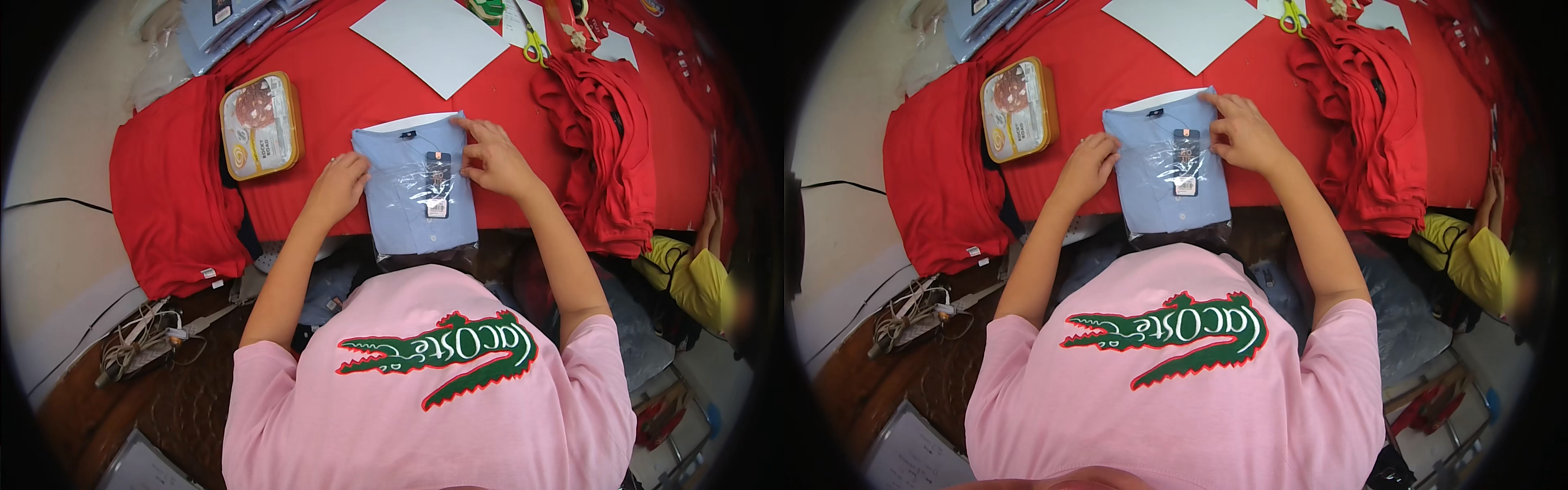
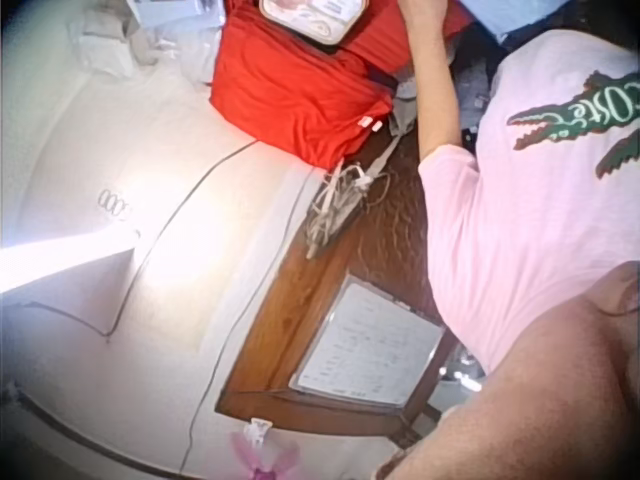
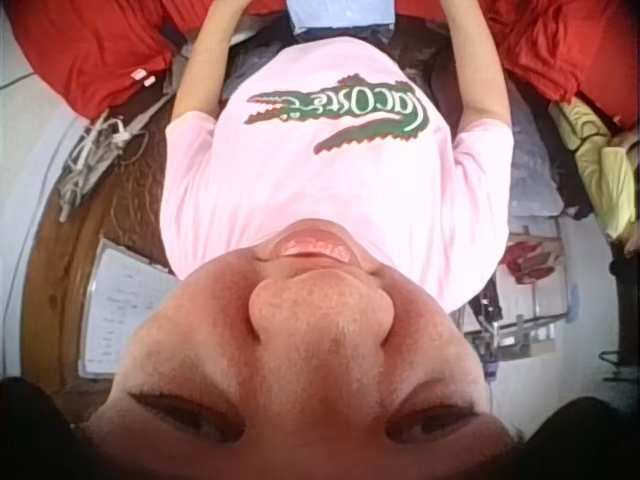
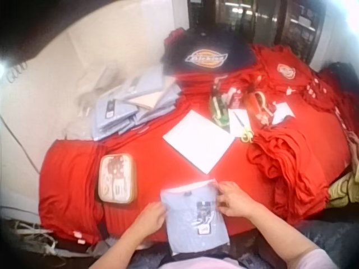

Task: The person places folded shirts into clear plastic bags, uses a small blade to trim a loose thread, and then stacks the packaged shirts together.

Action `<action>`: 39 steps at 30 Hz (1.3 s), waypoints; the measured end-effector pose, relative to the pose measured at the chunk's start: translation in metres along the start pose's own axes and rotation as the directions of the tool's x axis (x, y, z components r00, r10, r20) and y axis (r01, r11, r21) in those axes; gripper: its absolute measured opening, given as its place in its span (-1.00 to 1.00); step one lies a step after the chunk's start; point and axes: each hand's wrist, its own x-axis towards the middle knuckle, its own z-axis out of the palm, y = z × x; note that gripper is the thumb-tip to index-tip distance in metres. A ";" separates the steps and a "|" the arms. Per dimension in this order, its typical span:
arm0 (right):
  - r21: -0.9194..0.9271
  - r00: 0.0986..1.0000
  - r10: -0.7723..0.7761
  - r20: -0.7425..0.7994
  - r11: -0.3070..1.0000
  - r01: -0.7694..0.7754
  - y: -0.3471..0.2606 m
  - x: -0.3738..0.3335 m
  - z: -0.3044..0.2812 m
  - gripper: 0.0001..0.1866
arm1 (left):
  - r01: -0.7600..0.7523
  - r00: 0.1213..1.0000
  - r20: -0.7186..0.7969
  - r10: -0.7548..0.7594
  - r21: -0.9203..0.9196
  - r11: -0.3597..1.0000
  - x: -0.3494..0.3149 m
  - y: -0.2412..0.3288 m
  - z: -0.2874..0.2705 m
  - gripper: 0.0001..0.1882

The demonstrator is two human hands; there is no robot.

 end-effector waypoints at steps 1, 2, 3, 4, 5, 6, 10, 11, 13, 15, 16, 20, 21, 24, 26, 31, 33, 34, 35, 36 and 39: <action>-0.047 0.997 -0.058 -0.044 0.997 0.055 0.000 0.007 -0.005 -0.85 | -0.069 0.997 -0.037 0.072 0.095 0.993 0.004 0.001 -0.006 -0.90; -0.095 0.990 -0.116 -0.085 0.990 0.108 0.000 0.013 -0.008 -0.84 | -0.132 0.987 -0.066 0.147 0.192 0.972 0.008 0.009 -0.014 -0.90; -0.086 0.993 -0.113 -0.027 0.990 0.110 0.003 0.019 -0.009 -0.83 | -0.190 0.971 -0.086 0.223 0.289 0.938 0.011 0.011 -0.019 -0.89; -0.078 0.994 -0.108 0.031 0.991 0.110 0.008 0.027 -0.011 -0.82 | -0.179 0.982 -0.015 0.191 0.278 0.944 0.016 0.008 -0.021 -0.89; -0.068 0.990 -0.109 0.092 0.991 0.115 0.011 0.033 -0.012 -0.82 | -0.163 0.987 0.055 0.153 0.268 0.949 0.020 0.004 -0.022 -0.88; -0.010 0.992 -0.095 0.087 0.995 0.096 0.013 0.038 -0.013 -0.82 | -0.146 0.985 0.125 0.117 0.259 0.955 0.025 0.000 -0.024 -0.88; 0.191 0.974 0.006 0.224 0.980 -0.050 0.017 0.056 -0.026 -0.84 | -0.120 0.986 0.131 0.108 0.087 0.989 0.037 -0.014 -0.033 -0.89; 0.224 0.955 0.040 0.294 0.968 -0.110 0.017 0.058 -0.033 -0.83 | -0.056 0.984 0.168 0.055 -0.001 0.998 0.042 -0.011 -0.042 -0.89; 0.262 0.895 0.217 0.389 0.906 -0.333 0.018 0.056 -0.036 -0.83 | -0.058 0.982 0.172 0.079 -0.123 0.991 0.045 -0.015 -0.047 -0.87; 0.299 0.893 0.228 0.388 0.886 -0.356 0.010 0.053 -0.049 -0.84 | 0.150 0.976 0.194 -0.099 -0.268 0.952 0.043 -0.002 -0.059 -0.85; 0.322 0.926 0.161 0.342 0.905 -0.277 0.004 0.045 -0.060 -0.86 | 0.249 0.959 0.214 -0.184 -0.336 0.908 0.039 0.006 -0.065 -0.84; 0.150 0.981 -0.194 -0.018 0.969 0.195 -0.045 0.025 -0.131 -0.88 | 0.057 0.997 0.064 -0.035 -0.392 0.918 0.018 0.059 -0.124 -0.85; 0.092 0.976 -0.218 -0.019 0.971 0.219 -0.064 0.021 -0.157 -0.86 | -0.098 0.995 -0.058 0.082 -0.381 0.919 0.009 0.081 -0.146 -0.87; -0.044 0.972 -0.203 -0.118 0.979 0.199 -0.123 0.004 -0.229 -0.81 | -0.363 0.847 -0.308 0.433 0.258 0.895 -0.008 0.144 -0.215 -0.88; -0.197 0.923 -0.320 -0.215 0.940 0.280 -0.152 -0.009 -0.259 -0.85 | -0.307 0.729 -0.418 0.542 0.507 0.805 -0.024 0.178 -0.236 -0.89; -0.384 0.808 -0.519 -0.279 0.831 0.401 -0.166 -0.047 -0.244 -0.82 | -0.333 0.558 -0.587 0.586 0.488 0.807 -0.055 0.189 -0.208 -0.86; -0.377 0.802 -0.530 -0.275 0.827 0.417 -0.153 -0.065 -0.204 -0.83 | -0.311 0.640 -0.560 0.527 0.438 0.843 -0.079 0.182 -0.170 -0.86; -0.359 0.808 -0.525 -0.269 0.833 0.422 -0.142 -0.072 -0.177 -0.84 | -0.306 0.684 -0.535 0.495 0.405 0.861 -0.089 0.172 -0.146 -0.86; -0.368 0.847 -0.483 -0.225 0.847 0.385 -0.123 -0.084 -0.146 -0.84 | -0.298 0.726 -0.499 0.474 0.393 0.870 -0.096 0.164 -0.118 -0.85; -0.378 0.884 -0.434 -0.176 0.858 0.347 -0.104 -0.099 -0.114 -0.85 | -0.309 0.780 -0.435 0.450 0.358 0.881 -0.103 0.151 -0.089 -0.86; -0.261 0.962 -0.271 -0.043 0.932 0.251 -0.058 -0.144 -0.027 -0.83 | -0.232 0.911 -0.284 0.298 0.244 0.941 -0.132 0.106 -0.010 -0.86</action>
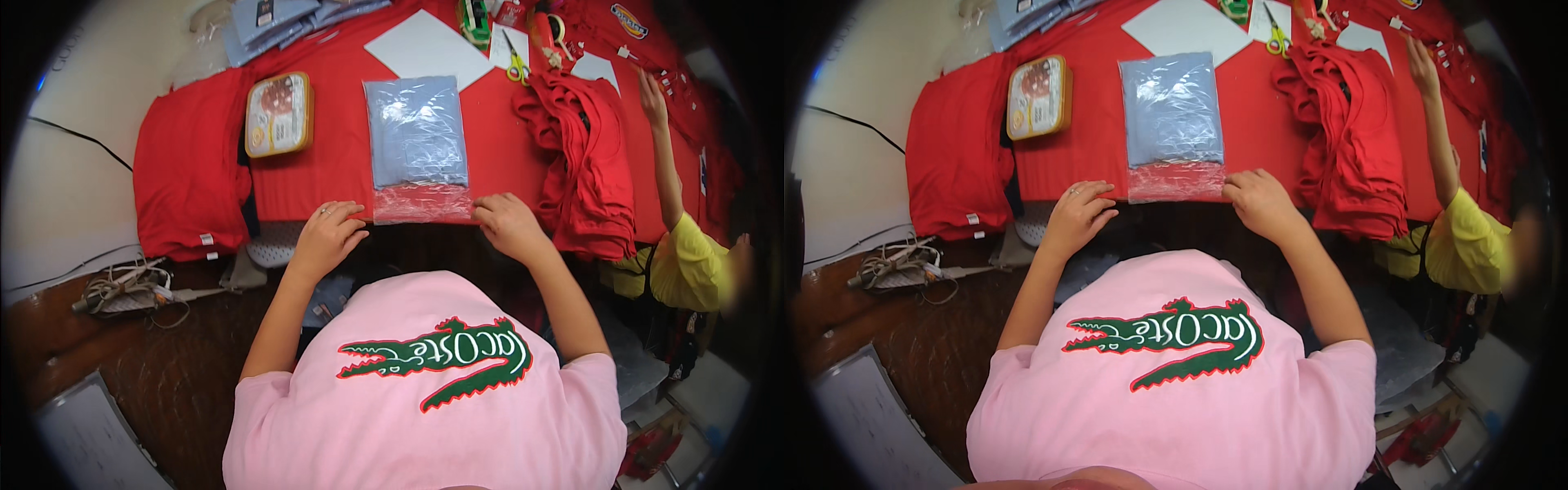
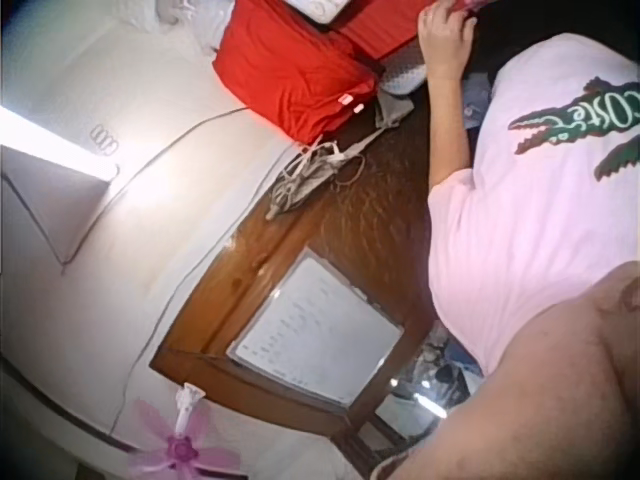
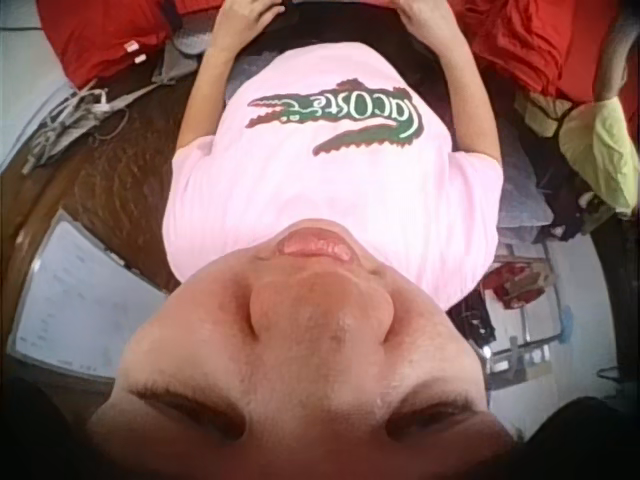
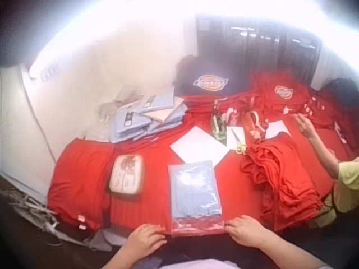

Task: The person places folded shirts into clear plastic bags, uses a small blade to trim a loose thread, and then stacks the packaged shirts together.

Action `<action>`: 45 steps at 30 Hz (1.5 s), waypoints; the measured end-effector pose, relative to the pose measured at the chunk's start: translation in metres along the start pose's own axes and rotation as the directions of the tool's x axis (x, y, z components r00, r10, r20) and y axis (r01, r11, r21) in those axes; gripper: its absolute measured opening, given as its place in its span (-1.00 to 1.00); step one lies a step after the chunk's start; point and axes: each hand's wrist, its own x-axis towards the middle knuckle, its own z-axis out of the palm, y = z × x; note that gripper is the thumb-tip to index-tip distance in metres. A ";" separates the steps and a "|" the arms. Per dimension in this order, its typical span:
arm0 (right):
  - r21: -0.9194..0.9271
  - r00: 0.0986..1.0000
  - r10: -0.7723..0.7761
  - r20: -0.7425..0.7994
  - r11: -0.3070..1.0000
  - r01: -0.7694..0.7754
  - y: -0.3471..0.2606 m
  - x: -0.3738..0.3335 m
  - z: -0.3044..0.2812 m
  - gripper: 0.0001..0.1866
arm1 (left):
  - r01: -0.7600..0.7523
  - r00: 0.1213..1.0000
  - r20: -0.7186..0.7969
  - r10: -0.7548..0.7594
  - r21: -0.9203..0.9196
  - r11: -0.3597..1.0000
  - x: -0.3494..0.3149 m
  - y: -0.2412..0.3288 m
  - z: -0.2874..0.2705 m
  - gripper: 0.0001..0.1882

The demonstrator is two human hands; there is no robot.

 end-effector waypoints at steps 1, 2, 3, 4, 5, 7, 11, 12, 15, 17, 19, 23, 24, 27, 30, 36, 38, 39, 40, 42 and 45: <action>0.067 0.996 0.072 0.055 0.995 -0.076 0.000 -0.015 0.018 -0.81 | 0.079 0.997 0.021 -0.078 -0.041 0.996 -0.015 -0.003 0.015 -0.86; 0.121 0.984 0.139 0.109 0.981 -0.152 -0.001 -0.021 0.026 -0.80 | 0.153 0.988 0.039 -0.150 -0.078 0.985 -0.020 -0.002 0.020 -0.86; 0.129 0.983 0.180 0.021 0.975 -0.181 -0.001 -0.024 0.033 -0.78 | 0.190 0.982 0.027 -0.188 -0.112 0.975 -0.021 -0.003 0.026 -0.86; 0.138 0.973 0.222 -0.066 0.968 -0.212 -0.001 -0.024 0.039 -0.77 | 0.225 0.974 0.016 -0.225 -0.147 0.963 -0.017 -0.006 0.033 -0.86; 0.149 0.952 0.261 -0.159 0.960 -0.238 -0.001 -0.018 0.045 -0.75 | 0.255 0.966 0.003 -0.259 -0.176 0.951 -0.008 -0.011 0.038 -0.85; 0.215 0.914 0.268 -0.305 0.954 -0.208 0.007 0.012 0.049 -0.67 | 0.222 0.969 -0.071 -0.235 -0.154 0.963 0.021 -0.025 0.057 -0.79; 0.207 0.869 0.228 -0.438 0.967 -0.150 0.019 0.087 0.071 -0.44 | 0.126 0.970 -0.213 -0.118 0.026 0.992 0.116 -0.037 0.105 -0.54; 0.179 0.876 0.228 -0.424 0.970 -0.166 0.025 0.102 0.082 -0.42 | 0.122 0.970 -0.224 -0.095 0.114 0.986 0.135 -0.040 0.117 -0.47; 0.079 0.906 0.223 -0.360 0.975 -0.209 0.048 0.123 0.116 -0.34 | 0.168 0.984 -0.101 -0.146 0.259 0.951 0.154 -0.058 0.164 -0.40; -0.011 0.934 0.224 -0.280 0.972 -0.236 0.065 0.116 0.135 -0.31 | 0.162 0.985 -0.114 -0.132 0.315 0.935 0.148 -0.065 0.185 -0.37; -0.051 0.934 0.243 -0.261 0.963 -0.265 0.070 0.105 0.143 -0.31 | 0.145 0.985 -0.130 -0.111 0.292 0.945 0.145 -0.061 0.186 -0.38; -0.096 0.938 0.248 -0.242 0.956 -0.277 0.069 0.103 0.146 -0.30 | 0.147 0.986 -0.116 -0.121 0.244 0.959 0.144 -0.063 0.187 -0.38; -0.098 0.935 0.259 -0.240 0.952 -0.289 0.068 0.103 0.146 -0.30 | 0.144 0.986 -0.112 -0.120 0.235 0.961 0.144 -0.064 0.187 -0.38; -0.106 0.931 0.277 -0.238 0.945 -0.309 0.067 0.102 0.147 -0.30 | 0.129 0.988 -0.110 -0.106 0.231 0.964 0.149 -0.063 0.185 -0.38; -0.081 0.941 0.256 -0.220 0.957 -0.279 0.074 0.104 0.144 -0.27 | 0.109 0.991 -0.099 -0.087 0.243 0.964 0.152 -0.062 0.181 -0.35; 0.165 0.985 0.154 -0.078 0.976 -0.139 0.063 0.039 0.090 0.03 | -0.022 0.995 0.098 0.023 -0.010 1.000 0.098 -0.046 0.140 -0.01; 0.071 0.996 0.072 0.053 0.995 -0.076 0.047 -0.001 0.083 0.09 | -0.100 0.962 0.254 0.097 -0.002 0.995 0.054 -0.028 0.121 0.13; 0.008 0.985 0.045 0.167 0.999 -0.047 0.040 -0.015 0.088 0.09 | -0.090 0.936 0.346 0.067 0.049 0.995 0.027 -0.029 0.126 0.23; -0.097 0.975 0.071 0.212 0.994 -0.051 0.036 -0.022 0.096 0.00 | -0.093 0.910 0.414 0.014 0.172 0.981 0.013 -0.026 0.122 0.00; -0.236 0.993 -0.002 0.115 0.971 0.030 0.043 -0.026 0.120 -0.08 | -0.164 0.936 0.349 0.045 0.321 0.933 -0.010 -0.049 0.132 -0.14; -0.111 0.998 -0.064 0.013 0.992 0.065 0.050 -0.020 0.113 -0.33 | -0.144 0.966 0.242 0.092 0.211 0.967 0.003 -0.038 0.112 -0.38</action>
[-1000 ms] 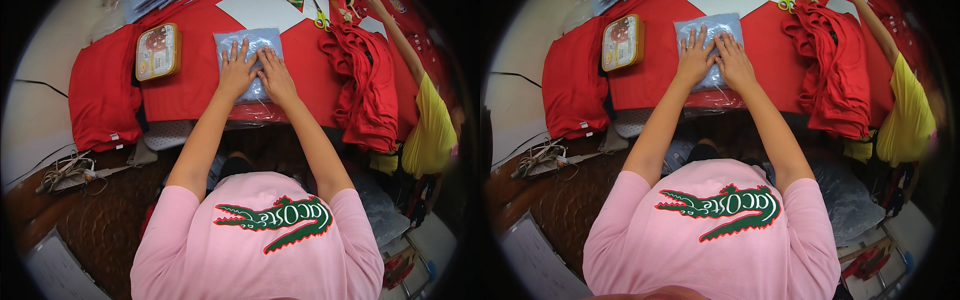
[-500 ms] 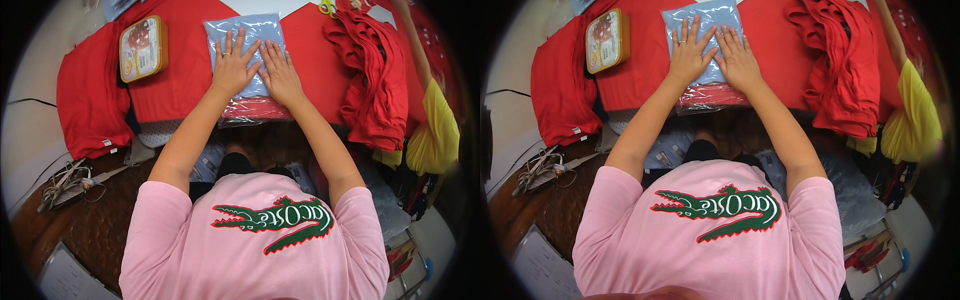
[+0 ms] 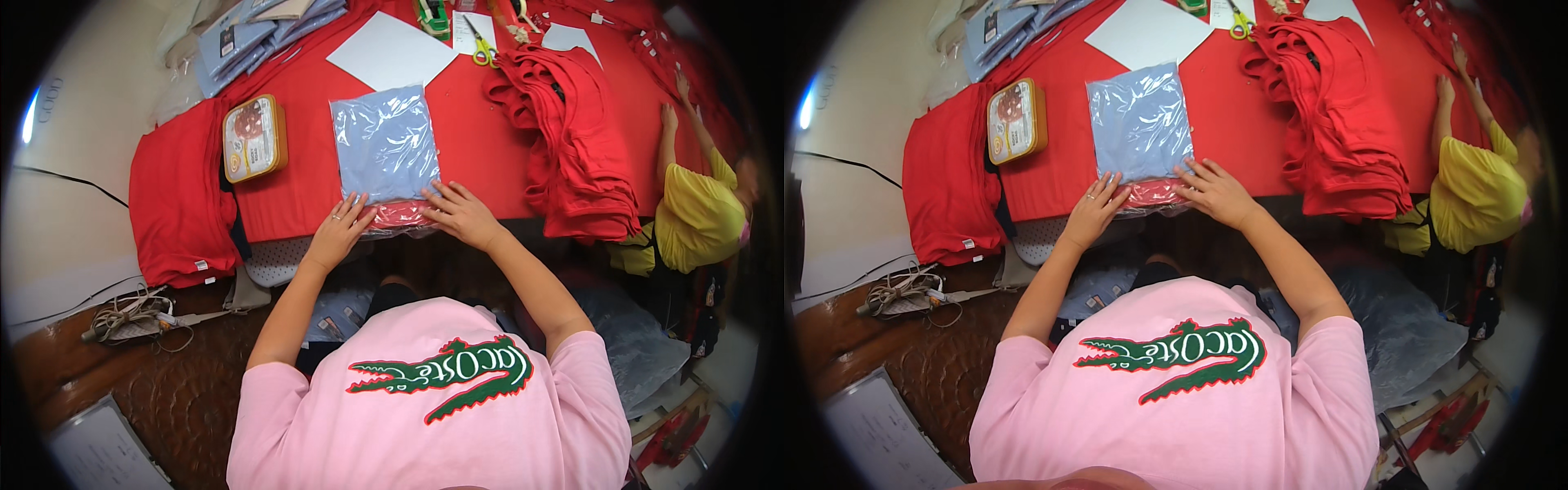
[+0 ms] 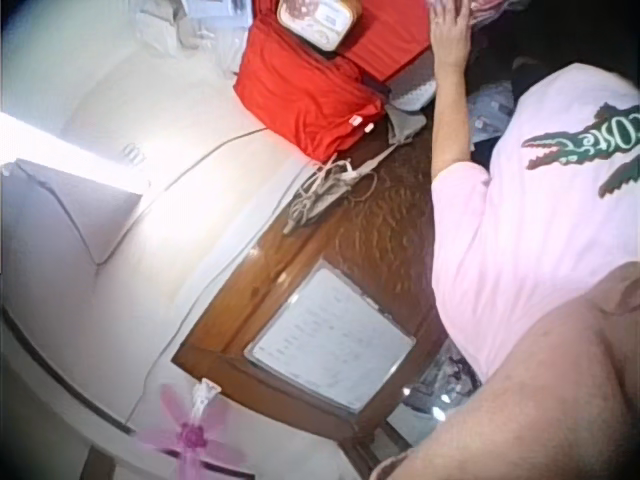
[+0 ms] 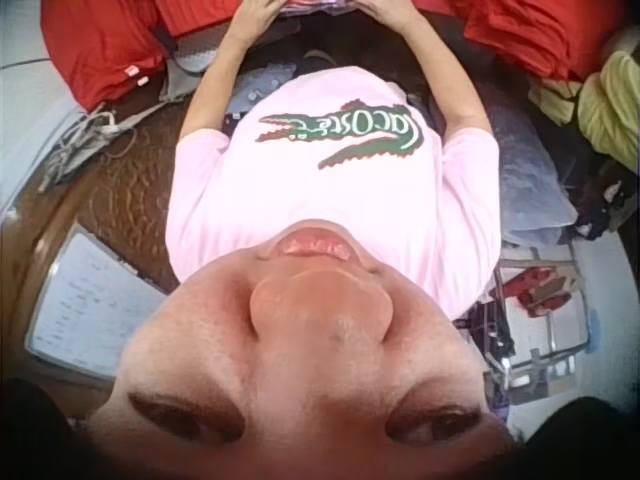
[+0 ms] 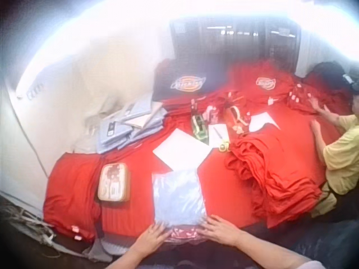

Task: The person places folded shirts into clear plastic bags, uses a small blade to trim a loose thread, and then stacks the packaged shirts together.

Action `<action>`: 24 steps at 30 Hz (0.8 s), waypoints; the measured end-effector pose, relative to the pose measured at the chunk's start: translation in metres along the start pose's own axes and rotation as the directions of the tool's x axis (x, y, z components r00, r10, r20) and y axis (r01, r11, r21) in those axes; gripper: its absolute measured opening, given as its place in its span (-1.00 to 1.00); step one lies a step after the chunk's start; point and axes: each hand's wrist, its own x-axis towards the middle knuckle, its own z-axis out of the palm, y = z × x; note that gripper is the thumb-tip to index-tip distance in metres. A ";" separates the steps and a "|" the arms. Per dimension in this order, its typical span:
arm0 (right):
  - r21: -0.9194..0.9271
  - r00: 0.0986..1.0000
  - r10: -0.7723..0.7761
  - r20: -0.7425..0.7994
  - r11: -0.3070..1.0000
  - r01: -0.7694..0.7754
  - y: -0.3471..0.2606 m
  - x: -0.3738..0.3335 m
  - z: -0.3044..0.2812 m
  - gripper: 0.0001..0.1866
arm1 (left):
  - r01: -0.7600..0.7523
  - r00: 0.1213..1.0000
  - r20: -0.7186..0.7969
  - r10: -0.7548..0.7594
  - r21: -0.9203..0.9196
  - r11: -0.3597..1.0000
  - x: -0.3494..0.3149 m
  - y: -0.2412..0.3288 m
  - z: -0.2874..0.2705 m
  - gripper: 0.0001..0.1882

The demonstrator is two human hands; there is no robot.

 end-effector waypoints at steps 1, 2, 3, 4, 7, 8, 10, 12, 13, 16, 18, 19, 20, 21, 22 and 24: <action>0.105 0.999 -0.012 -0.029 0.994 0.015 -0.003 0.006 -0.007 -0.43 | 0.000 1.000 -0.002 -0.001 -0.054 0.999 -0.003 -0.006 -0.009 -0.43; 0.211 0.998 -0.028 -0.059 0.977 0.040 -0.009 0.013 -0.016 -0.52 | 0.007 1.000 -0.003 -0.008 -0.105 0.994 -0.008 -0.008 -0.021 -0.47; 0.229 0.974 -0.005 -0.227 0.972 0.059 -0.013 0.024 -0.035 -0.69 | 0.016 0.991 -0.132 -0.030 -0.107 0.994 -0.001 -0.003 -0.050 -0.65; 0.333 0.971 0.065 -0.232 0.943 0.017 -0.016 0.034 -0.061 -0.73 | 0.070 0.970 -0.217 -0.111 -0.190 0.979 0.003 -0.005 -0.072 -0.73; 0.789 0.909 0.320 -0.269 0.614 0.017 -0.037 0.067 -0.139 -0.77 | 0.100 0.846 -0.476 -0.240 -0.300 0.949 0.027 0.004 -0.169 -0.83; 0.895 0.895 0.366 -0.255 0.439 0.075 -0.043 0.077 -0.164 -0.73 | 0.108 0.804 -0.458 -0.380 -0.516 0.850 0.040 0.010 -0.198 -0.87; 0.926 0.893 0.384 -0.237 0.366 0.088 -0.043 0.093 -0.209 -0.71 | 0.032 0.734 -0.575 -0.363 -0.505 0.863 0.070 0.005 -0.244 -0.90; 0.947 0.895 0.388 -0.219 0.304 0.100 -0.033 0.105 -0.222 -0.71 | -0.126 0.706 -0.571 -0.419 -0.683 0.719 0.097 -0.008 -0.257 -0.87; 0.957 0.895 0.395 -0.206 0.271 0.101 -0.026 0.112 -0.225 -0.72 | -0.072 0.720 -0.513 -0.468 -0.726 0.684 0.105 -0.014 -0.261 -0.87; 0.992 0.870 0.492 0.015 0.104 -0.076 0.003 0.120 -0.199 -0.71 | 0.076 0.770 -0.315 -0.555 -0.819 0.569 0.136 -0.040 -0.234 -0.83; 0.986 0.793 0.601 0.106 0.038 -0.160 0.031 0.126 -0.153 -0.72 | 0.140 0.804 -0.237 -0.545 -0.816 0.561 0.159 -0.070 -0.192 -0.78; 0.978 0.747 0.646 0.159 0.000 -0.208 0.050 0.130 -0.124 -0.72 | 0.191 0.835 -0.161 -0.526 -0.812 0.552 0.171 -0.089 -0.163 -0.78; 0.965 0.702 0.696 0.153 0.046 -0.256 0.068 0.132 -0.094 -0.73 | 0.236 0.850 -0.116 -0.513 -0.788 0.569 0.186 -0.102 -0.137 -0.77; 0.947 0.656 0.741 0.145 0.089 -0.310 0.087 0.134 -0.064 -0.74 | 0.280 0.863 -0.068 -0.501 -0.760 0.586 0.201 -0.111 -0.112 -0.77; 0.923 0.615 0.778 0.130 0.131 -0.361 0.100 0.137 -0.045 -0.75 | 0.319 0.872 -0.025 -0.488 -0.727 0.608 0.212 -0.124 -0.089 -0.76; 0.865 0.577 0.805 0.139 0.184 -0.466 0.114 0.145 -0.028 -0.77 | 0.363 0.869 0.099 -0.485 -0.794 0.487 0.224 -0.154 -0.043 -0.75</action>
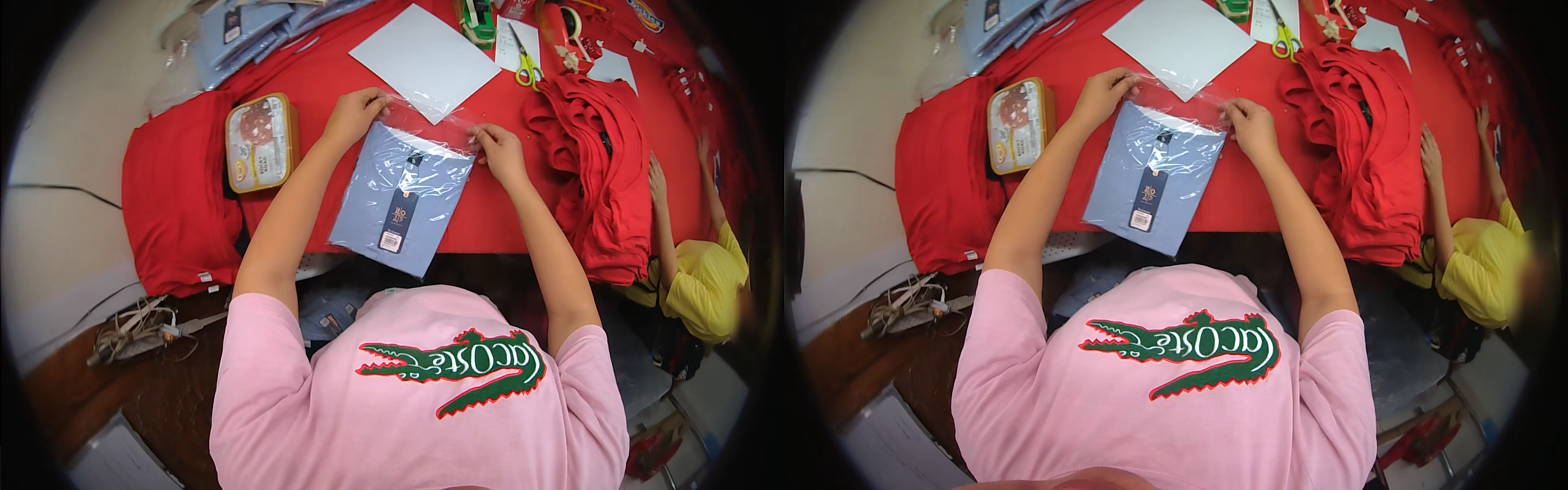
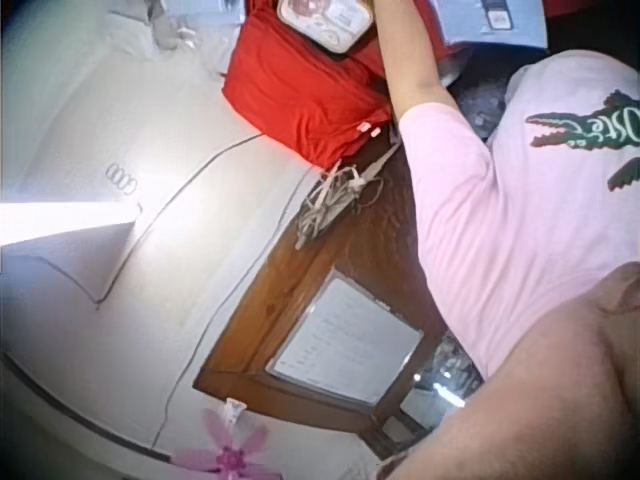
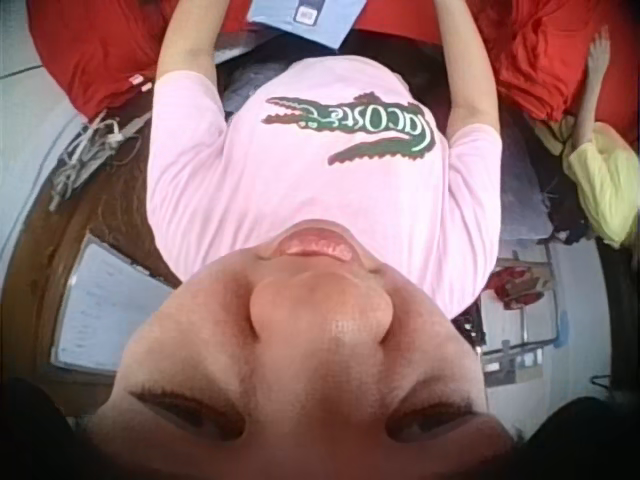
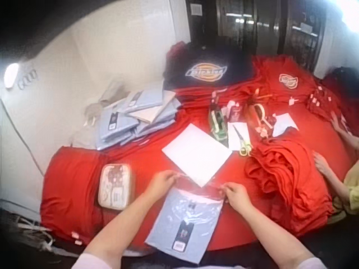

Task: The person places folded shirts into clear plastic bags, uses a small blade to trim a loose thread, and then stacks the packaged shirts together.

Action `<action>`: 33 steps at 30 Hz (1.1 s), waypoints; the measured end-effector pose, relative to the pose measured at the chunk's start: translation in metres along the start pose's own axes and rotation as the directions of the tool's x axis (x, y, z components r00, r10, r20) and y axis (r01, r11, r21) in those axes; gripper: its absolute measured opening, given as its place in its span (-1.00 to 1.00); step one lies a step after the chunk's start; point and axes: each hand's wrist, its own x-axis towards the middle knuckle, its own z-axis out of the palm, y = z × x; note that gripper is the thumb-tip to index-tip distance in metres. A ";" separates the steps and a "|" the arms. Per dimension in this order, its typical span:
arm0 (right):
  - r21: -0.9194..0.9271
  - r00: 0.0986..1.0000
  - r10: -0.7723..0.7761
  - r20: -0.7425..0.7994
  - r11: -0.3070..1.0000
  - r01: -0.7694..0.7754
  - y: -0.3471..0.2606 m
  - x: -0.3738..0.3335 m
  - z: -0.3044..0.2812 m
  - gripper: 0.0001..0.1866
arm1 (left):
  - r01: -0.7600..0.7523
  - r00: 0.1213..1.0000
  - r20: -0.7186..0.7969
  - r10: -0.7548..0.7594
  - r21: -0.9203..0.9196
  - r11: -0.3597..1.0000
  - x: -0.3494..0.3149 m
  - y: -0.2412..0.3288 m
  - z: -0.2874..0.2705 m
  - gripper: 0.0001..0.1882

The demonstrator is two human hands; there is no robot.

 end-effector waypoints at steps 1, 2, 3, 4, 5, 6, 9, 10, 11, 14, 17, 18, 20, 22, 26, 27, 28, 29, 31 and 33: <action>-0.064 1.000 0.012 -0.017 0.998 -0.013 0.006 0.007 0.002 -0.78 | -0.004 1.000 -0.004 0.004 -0.047 0.999 0.011 -0.019 0.005 -0.75; -0.096 1.000 -0.003 -0.008 0.995 0.003 0.011 0.013 0.002 -0.79 | -0.004 1.000 -0.006 0.004 -0.095 0.995 0.020 -0.035 0.011 -0.75; -0.125 1.000 -0.020 -0.002 0.992 0.019 0.009 0.018 -0.001 -0.80 | 0.060 0.998 0.033 -0.058 -0.057 0.997 0.028 -0.040 0.010 -0.73; -0.154 0.999 -0.037 0.008 0.987 0.037 0.008 0.021 -0.004 -0.81 | 0.015 0.999 0.048 -0.012 -0.080 0.997 0.031 -0.045 0.011 -0.70; -0.091 1.000 -0.017 -0.006 0.996 0.017 -0.004 0.020 -0.003 -0.84 | -0.026 0.997 0.066 0.033 -0.100 0.995 0.033 -0.042 0.011 -0.67; -0.103 0.996 -0.092 -0.001 0.990 0.092 -0.008 0.022 -0.003 -0.85 | -0.076 0.994 0.071 0.084 -0.115 0.991 0.034 -0.035 0.006 -0.64; -0.219 0.961 -0.269 0.064 0.936 0.276 -0.023 0.024 -0.007 -0.85 | -0.100 0.977 0.184 0.104 -0.030 0.994 0.036 -0.011 -0.005 -0.61; -0.251 0.928 -0.345 0.142 0.894 0.370 -0.028 0.023 -0.009 -0.85 | -0.140 0.971 0.204 0.125 0.061 0.988 0.035 -0.003 -0.009 -0.63; -0.277 0.883 -0.415 0.219 0.841 0.464 -0.034 0.022 -0.014 -0.86 | -0.239 0.947 0.256 0.194 0.157 0.958 0.033 0.004 -0.016 -0.67; -0.234 0.894 -0.337 0.296 0.882 0.409 -0.039 0.027 -0.028 -0.83 | -0.504 0.841 0.380 0.384 0.298 0.810 0.016 0.026 -0.032 -0.79; -0.320 0.964 -0.265 0.025 0.911 0.259 -0.041 0.056 -0.041 -0.81 | -0.576 0.792 0.405 0.457 0.245 0.780 -0.011 0.049 -0.029 -0.88; -0.356 0.957 -0.269 -0.107 0.909 0.216 -0.044 0.074 -0.043 -0.80 | -0.573 0.794 0.405 0.452 0.252 0.780 -0.017 0.050 -0.026 -0.87; -0.545 0.887 -0.417 -0.197 0.799 0.254 -0.052 0.108 -0.051 -0.78 | -0.565 0.800 0.409 0.439 0.267 0.781 -0.028 0.049 -0.019 -0.84; -0.581 0.831 -0.473 -0.292 0.778 0.239 -0.058 0.142 -0.053 -0.77 | -0.458 0.826 0.511 0.237 0.366 0.810 -0.032 0.055 -0.017 -0.84; -0.369 0.774 -0.484 -0.408 0.863 0.345 -0.069 0.190 -0.049 -0.79 | -0.333 0.870 0.480 0.112 0.406 0.851 -0.030 0.062 -0.006 -0.70; -0.375 0.777 -0.475 -0.414 0.867 0.330 -0.080 0.194 -0.048 -0.78 | -0.278 0.893 0.442 0.087 0.387 0.879 -0.027 0.060 -0.001 -0.53; -0.389 0.786 -0.472 -0.399 0.863 0.321 -0.086 0.198 -0.047 -0.77 | -0.310 0.881 0.462 0.100 0.407 0.859 -0.024 0.060 0.001 -0.54; -0.407 0.797 -0.465 -0.386 0.861 0.305 -0.090 0.199 -0.049 -0.77 | -0.344 0.867 0.486 0.111 0.420 0.840 -0.021 0.065 0.004 -0.54; -0.408 0.827 -0.425 -0.368 0.873 0.267 -0.096 0.197 -0.053 -0.76 | -0.401 0.838 0.530 0.128 0.441 0.803 -0.014 0.068 0.009 -0.60; -0.608 0.781 -0.553 -0.290 0.737 0.297 -0.103 0.182 -0.050 -0.64 | -0.443 0.838 0.509 0.198 0.422 0.791 -0.012 0.054 0.015 -0.65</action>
